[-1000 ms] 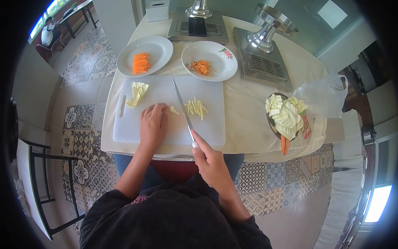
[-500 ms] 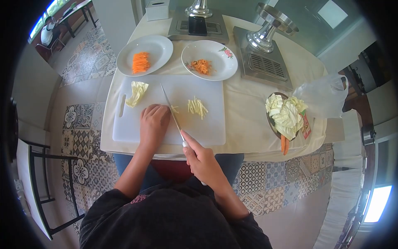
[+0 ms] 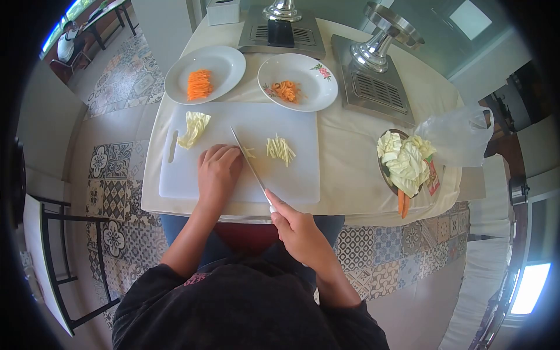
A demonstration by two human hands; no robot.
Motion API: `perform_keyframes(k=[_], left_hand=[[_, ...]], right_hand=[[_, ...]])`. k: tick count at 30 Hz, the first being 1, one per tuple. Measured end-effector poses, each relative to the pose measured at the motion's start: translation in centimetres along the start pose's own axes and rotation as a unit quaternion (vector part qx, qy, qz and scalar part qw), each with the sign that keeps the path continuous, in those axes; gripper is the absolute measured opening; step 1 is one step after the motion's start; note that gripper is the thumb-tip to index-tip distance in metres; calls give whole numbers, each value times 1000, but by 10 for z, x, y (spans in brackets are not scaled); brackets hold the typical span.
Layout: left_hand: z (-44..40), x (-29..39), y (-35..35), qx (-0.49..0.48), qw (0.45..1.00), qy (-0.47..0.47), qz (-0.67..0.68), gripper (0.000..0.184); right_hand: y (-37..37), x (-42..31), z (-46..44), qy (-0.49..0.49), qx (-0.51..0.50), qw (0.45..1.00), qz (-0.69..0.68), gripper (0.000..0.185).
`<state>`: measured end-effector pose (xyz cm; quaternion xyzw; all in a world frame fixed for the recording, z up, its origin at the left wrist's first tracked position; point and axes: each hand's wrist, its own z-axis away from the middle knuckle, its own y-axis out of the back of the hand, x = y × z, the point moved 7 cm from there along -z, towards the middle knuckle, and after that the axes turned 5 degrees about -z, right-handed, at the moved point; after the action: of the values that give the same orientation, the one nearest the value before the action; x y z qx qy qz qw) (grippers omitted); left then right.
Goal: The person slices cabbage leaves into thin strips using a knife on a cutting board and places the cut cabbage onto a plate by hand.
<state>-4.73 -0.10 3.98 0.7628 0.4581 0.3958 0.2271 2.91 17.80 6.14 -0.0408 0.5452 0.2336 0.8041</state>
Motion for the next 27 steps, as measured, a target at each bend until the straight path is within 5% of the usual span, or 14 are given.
perform_keyframes(k=[6, 9, 18, 21, 27], left_hand=[[0, -1, -1, -10, 1000, 4, 8, 10], [0, -2, -1, -17, 1000, 4, 13, 9], [-1, -4, -5, -26, 999, 19, 15, 9], [-11, -1, -10, -38, 999, -13, 5, 6], [-34, 15, -31, -132, 985, -106, 41, 8]], right_hand=[[-5, 8, -20, -43, 2, 996, -76, 48], [-9, 17, -34, 40, 8, 997, -60, 49], [1, 23, -8, 59, 47, 997, -20, 43], [10, 23, -3, 135, 100, 986, -7, 43], [18, 32, 2, 67, 91, 990, -88, 45]])
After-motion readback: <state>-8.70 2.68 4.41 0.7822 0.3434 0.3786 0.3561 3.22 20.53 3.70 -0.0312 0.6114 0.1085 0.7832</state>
